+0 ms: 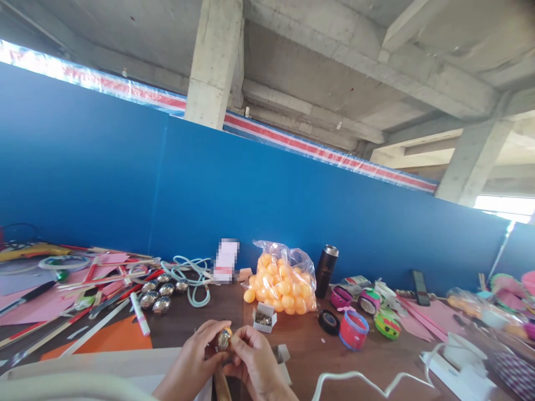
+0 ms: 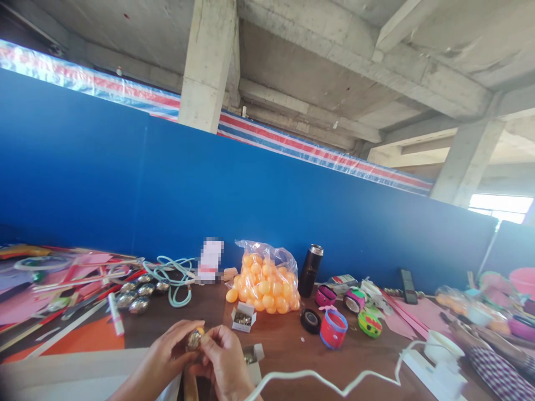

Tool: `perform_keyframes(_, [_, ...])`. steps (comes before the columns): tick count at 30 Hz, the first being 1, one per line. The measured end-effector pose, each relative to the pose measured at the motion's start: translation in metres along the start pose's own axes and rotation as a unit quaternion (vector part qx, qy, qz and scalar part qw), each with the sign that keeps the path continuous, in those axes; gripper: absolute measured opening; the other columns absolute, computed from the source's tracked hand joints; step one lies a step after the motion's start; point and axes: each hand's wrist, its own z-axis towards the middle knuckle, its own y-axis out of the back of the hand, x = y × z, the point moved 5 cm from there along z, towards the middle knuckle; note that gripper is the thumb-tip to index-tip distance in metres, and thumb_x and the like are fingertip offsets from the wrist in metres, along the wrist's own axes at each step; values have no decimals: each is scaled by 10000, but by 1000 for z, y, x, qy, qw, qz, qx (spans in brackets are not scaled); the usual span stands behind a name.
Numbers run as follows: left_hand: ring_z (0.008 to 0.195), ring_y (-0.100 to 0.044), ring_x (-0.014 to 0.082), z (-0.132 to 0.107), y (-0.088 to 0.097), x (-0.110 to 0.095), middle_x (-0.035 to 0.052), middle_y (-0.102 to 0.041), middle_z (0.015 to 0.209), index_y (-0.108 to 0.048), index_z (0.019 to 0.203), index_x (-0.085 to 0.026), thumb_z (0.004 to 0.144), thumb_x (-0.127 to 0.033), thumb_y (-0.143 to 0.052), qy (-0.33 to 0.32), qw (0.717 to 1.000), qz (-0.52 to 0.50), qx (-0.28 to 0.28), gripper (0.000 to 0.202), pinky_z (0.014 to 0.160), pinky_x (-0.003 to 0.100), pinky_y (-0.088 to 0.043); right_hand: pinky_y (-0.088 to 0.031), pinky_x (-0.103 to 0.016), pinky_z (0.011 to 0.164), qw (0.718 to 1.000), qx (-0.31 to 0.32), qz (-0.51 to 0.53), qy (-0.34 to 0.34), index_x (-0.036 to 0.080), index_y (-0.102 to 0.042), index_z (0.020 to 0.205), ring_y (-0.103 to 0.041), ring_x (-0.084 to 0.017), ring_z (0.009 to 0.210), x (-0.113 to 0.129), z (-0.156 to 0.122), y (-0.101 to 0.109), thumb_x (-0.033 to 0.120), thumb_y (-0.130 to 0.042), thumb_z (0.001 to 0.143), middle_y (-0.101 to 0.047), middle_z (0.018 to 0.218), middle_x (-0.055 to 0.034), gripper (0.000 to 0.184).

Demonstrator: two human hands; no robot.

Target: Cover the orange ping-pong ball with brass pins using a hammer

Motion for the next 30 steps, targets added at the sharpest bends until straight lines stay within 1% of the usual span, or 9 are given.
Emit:
perform_keyframes(6, [983,-606,214,0,-1,2,39,-657,1050,-653,1037,-251,631,-61,-571,-4,1000,7,-9,455,868,296,-472,-418,-186,490,1000,-6,-6,0,165,-536,712,-449,-49,487,0,-2,-1,326,-713,694,-502,524,74,241])
perform_keyframes(12, [994,-606,218,-3,0,-3,45,-661,1053,-665,1025,-245,625,-59,-578,1,1000,17,-6,449,889,296,-463,-404,-185,477,1000,-17,-7,1,166,-505,708,-457,-54,483,-1,-2,1,321,-700,706,-502,521,75,249])
perform_keyframes(15, [983,-611,215,-4,1,-5,37,-662,1047,-662,1031,-255,638,-71,-582,-2,1000,14,-8,441,866,290,-476,-408,-189,480,1000,-14,-2,3,166,-502,711,-460,-56,492,-3,-2,0,315,-700,709,-504,538,70,248])
perform_keyframes(20, [971,-616,209,0,1,-1,36,-660,1050,-657,1033,-255,655,-93,-600,-5,1000,-12,-15,415,829,275,-496,-420,-191,482,1000,-13,-12,16,171,-514,734,-437,-55,499,-2,0,-1,321,-695,720,-490,551,71,235])
perform_keyframes(23, [974,-614,213,3,2,0,39,-659,1057,-658,1034,-262,655,-104,-613,-4,1000,-22,-22,413,832,283,-497,-449,-208,493,999,-23,-28,22,179,-507,750,-424,-59,508,0,3,0,365,-678,730,-483,571,70,253])
perform_keyframes(24, [978,-612,214,4,3,-1,40,-659,1060,-658,1036,-265,657,-110,-615,-5,999,-24,-25,412,835,287,-496,-460,-218,491,998,-29,-52,24,184,-502,757,-415,-60,503,1,3,2,394,-651,745,-473,577,70,257])
perform_keyframes(26, [974,-614,216,5,4,-2,45,-659,1064,-657,1041,-269,668,-128,-614,-4,999,-31,-28,401,823,290,-506,-463,-227,458,989,-48,-134,37,196,-492,764,-407,-65,474,5,3,5,441,-572,784,-459,586,68,258])
perform_keyframes(28, [964,-620,219,7,6,-3,53,-660,1066,-656,1046,-264,679,-153,-616,0,999,-39,-32,386,808,294,-518,-402,-207,368,970,-70,-226,55,208,-490,754,-408,-74,408,11,0,7,444,-519,803,-459,569,64,243])
perform_keyframes(30, [966,-621,225,9,8,-2,62,-659,1072,-655,1048,-252,679,-175,-630,4,998,-44,-36,378,813,302,-521,-317,-198,323,940,-89,-320,82,214,-504,726,-429,-89,370,19,-7,7,397,-512,804,-498,563,48,199])
